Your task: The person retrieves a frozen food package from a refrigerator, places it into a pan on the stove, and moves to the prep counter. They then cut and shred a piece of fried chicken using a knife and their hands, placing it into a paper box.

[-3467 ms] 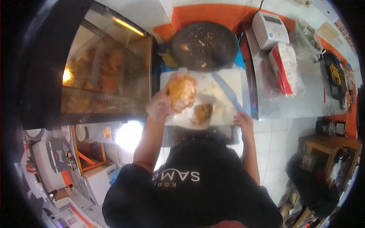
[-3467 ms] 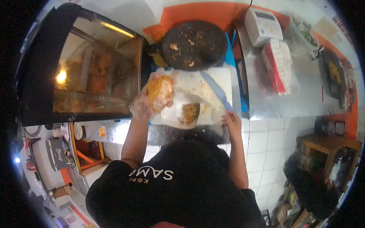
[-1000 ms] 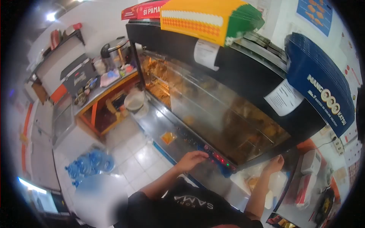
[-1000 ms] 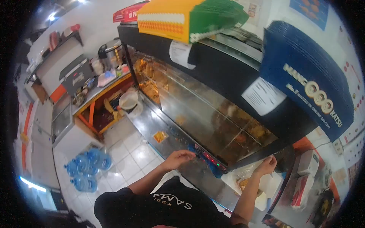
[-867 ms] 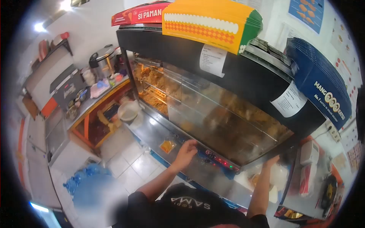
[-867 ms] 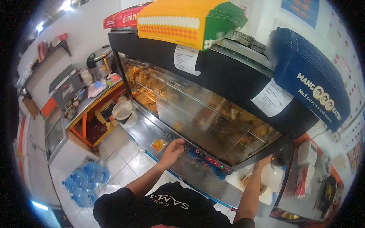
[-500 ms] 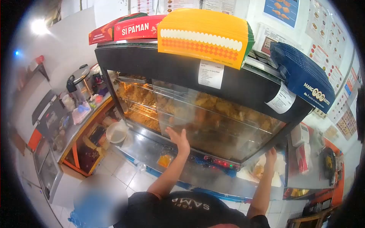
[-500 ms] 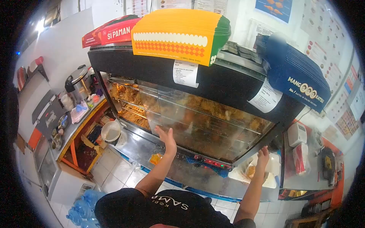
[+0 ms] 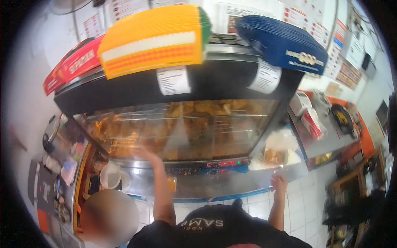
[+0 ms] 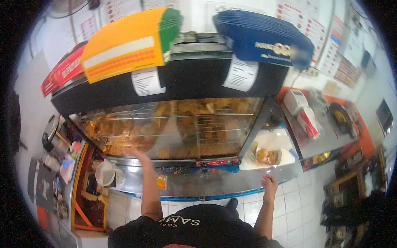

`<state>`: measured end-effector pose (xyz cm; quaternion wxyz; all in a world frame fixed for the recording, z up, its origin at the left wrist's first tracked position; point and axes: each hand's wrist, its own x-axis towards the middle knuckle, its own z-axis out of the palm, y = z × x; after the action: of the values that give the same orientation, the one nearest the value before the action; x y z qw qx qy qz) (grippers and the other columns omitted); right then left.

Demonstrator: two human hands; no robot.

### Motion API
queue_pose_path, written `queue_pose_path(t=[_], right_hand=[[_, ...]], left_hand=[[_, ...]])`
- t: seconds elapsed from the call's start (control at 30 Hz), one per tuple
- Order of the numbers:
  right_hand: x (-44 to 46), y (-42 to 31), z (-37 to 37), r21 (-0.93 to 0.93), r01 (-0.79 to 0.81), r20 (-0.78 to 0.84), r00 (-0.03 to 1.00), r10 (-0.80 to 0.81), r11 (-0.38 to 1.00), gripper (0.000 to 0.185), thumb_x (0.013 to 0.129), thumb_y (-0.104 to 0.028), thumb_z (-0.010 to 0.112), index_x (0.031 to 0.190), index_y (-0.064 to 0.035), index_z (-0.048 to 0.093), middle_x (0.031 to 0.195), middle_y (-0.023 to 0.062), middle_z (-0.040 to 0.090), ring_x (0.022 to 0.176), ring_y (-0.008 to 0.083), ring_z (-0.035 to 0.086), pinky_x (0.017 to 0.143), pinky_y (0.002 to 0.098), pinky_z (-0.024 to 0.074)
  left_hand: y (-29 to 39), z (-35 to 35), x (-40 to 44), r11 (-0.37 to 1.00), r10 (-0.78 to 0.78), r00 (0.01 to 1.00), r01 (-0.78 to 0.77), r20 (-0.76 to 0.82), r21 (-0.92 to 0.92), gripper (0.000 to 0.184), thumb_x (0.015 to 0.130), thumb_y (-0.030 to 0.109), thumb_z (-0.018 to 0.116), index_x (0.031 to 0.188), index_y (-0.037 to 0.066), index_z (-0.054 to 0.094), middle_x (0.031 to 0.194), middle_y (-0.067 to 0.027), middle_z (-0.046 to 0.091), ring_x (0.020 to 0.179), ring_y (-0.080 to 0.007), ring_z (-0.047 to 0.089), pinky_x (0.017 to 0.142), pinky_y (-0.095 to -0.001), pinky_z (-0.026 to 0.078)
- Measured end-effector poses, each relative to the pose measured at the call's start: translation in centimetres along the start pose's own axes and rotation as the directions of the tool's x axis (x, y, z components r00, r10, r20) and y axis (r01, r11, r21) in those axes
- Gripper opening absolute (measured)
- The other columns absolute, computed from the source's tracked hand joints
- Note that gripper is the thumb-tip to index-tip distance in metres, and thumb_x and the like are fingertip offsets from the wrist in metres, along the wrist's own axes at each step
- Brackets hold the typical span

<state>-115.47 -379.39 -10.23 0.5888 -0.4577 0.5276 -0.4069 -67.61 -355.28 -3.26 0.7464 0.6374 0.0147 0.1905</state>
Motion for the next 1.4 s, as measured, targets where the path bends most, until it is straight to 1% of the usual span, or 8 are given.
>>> queue_pose_path(t=[0.2, 0.23, 0.33, 0.4, 0.63, 0.8, 1.07, 1.4], right_hand=[[-1.7, 1.4, 0.2, 0.019, -0.024, 0.006, 1.000, 0.024, 1.000, 0.030, 0.083, -0.014, 0.055, 0.108, 0.0025, 0.056, 0.095, 0.0115, 0.066, 0.073, 0.0167, 0.063, 0.062, 0.0238, 0.0481], [-2.0, 1.4, 0.2, 0.016, -0.013, 0.027, 1.000, 0.012, 1.000, 0.029, 0.083, -0.014, 0.055, 0.108, 0.0023, 0.056, 0.095, 0.0114, 0.066, 0.073, 0.0166, 0.063, 0.062, 0.0238, 0.0482], [-3.0, 1.6, 0.0, 0.022, 0.013, 0.059, 0.998, -0.014, 1.000, 0.029, 0.084, -0.014, 0.055, 0.108, 0.0020, 0.056, 0.095, 0.0116, 0.066, 0.073, 0.0165, 0.063, 0.062, 0.0239, 0.0483], [-3.1, 1.9, 0.9, 0.044, 0.036, 0.121, 0.992, -0.041, 0.998, 0.029, 0.084, -0.014, 0.055, 0.108, 0.0020, 0.056, 0.096, 0.0118, 0.066, 0.074, 0.0165, 0.063, 0.063, 0.0240, 0.0484], [-4.5, 1.8, 1.9, -0.005, -0.025, 0.150, 0.988, 0.025, 1.000, 0.028, 0.084, -0.011, 0.053, 0.108, 0.0030, 0.055, 0.094, 0.0131, 0.065, 0.072, 0.0171, 0.062, 0.062, 0.0246, 0.0487], [-4.4, 1.2, 2.8, -0.005, 0.003, 0.170, 0.985, -0.003, 1.000, 0.025, 0.083, -0.010, 0.053, 0.105, 0.0023, 0.057, 0.093, 0.0125, 0.065, 0.071, 0.0167, 0.063, 0.058, 0.0236, 0.0469], [-5.1, 1.4, 3.1, -0.076, -0.031, 0.193, 0.980, 0.045, 0.997, 0.025, 0.083, -0.010, 0.054, 0.104, 0.0019, 0.057, 0.093, 0.0126, 0.065, 0.072, 0.0186, 0.063, 0.060, 0.0250, 0.0478], [-7.6, 2.3, 2.0, -0.126, -0.064, 0.255, 0.962, 0.094, 0.990, 0.029, 0.087, -0.020, 0.057, 0.107, 0.0012, 0.057, 0.102, 0.0102, 0.062, 0.090, 0.0197, 0.061, 0.074, 0.0276, 0.0483]], left_hand=[[-3.4, -6.9, 3.6, 0.992, 0.097, 0.992, -0.103, -0.083, -0.072, 0.066, 0.095, 0.022, 0.041, 0.145, 0.002, 0.003, 0.152, -0.0179, 0.007, 0.139, -0.0286, 0.014, 0.111, -0.0385, 0.018], [-5.4, -8.1, 3.9, 0.970, 0.241, 0.964, -0.239, -0.109, 0.037, 0.060, 0.090, 0.006, 0.045, 0.143, 0.002, 0.018, 0.144, -0.0190, 0.028, 0.131, -0.0299, 0.032, 0.103, -0.0350, 0.031], [-4.9, -11.6, -1.2, 0.975, 0.021, 0.995, -0.041, 0.093, 0.217, 0.052, 0.085, 0.001, 0.049, 0.135, 0.001, 0.034, 0.130, -0.0165, 0.043, 0.120, -0.0286, 0.042, 0.099, -0.0340, 0.034], [-9.3, -13.8, -3.6, 0.900, 0.157, 0.980, -0.194, 0.124, 0.390, 0.044, 0.082, 0.001, 0.051, 0.126, -0.001, 0.044, 0.122, -0.0148, 0.048, 0.110, -0.0268, 0.047, 0.095, -0.0353, 0.036], [-12.6, -16.6, -9.1, 0.632, -0.158, 0.894, -0.233, 0.418, 0.739, 0.048, 0.075, 0.018, 0.057, 0.117, -0.004, 0.050, 0.111, -0.0227, 0.055, 0.107, -0.0374, 0.047, 0.097, -0.0439, 0.033], [-12.8, -15.8, -9.0, 0.549, -0.028, 0.911, -0.330, 0.411, 0.768, 0.054, 0.071, 0.030, 0.065, 0.112, -0.003, 0.053, 0.103, -0.0216, 0.059, 0.102, -0.0392, 0.051, 0.090, -0.0458, 0.038], [-10.0, -16.0, -9.1, 0.477, -0.146, 0.796, -0.463, 0.587, 0.746, 0.057, 0.067, 0.026, 0.068, 0.116, 0.002, 0.053, 0.104, -0.0180, 0.059, 0.101, -0.0352, 0.052, 0.088, -0.0434, 0.039], [-16.6, -17.7, -7.7, 0.772, -0.076, 0.871, -0.256, 0.485, 0.581, 0.017, 0.077, 0.009, 0.057, 0.088, 0.002, 0.067, 0.075, -0.0144, 0.066, 0.072, -0.0291, 0.064, 0.068, -0.0362, 0.050]])
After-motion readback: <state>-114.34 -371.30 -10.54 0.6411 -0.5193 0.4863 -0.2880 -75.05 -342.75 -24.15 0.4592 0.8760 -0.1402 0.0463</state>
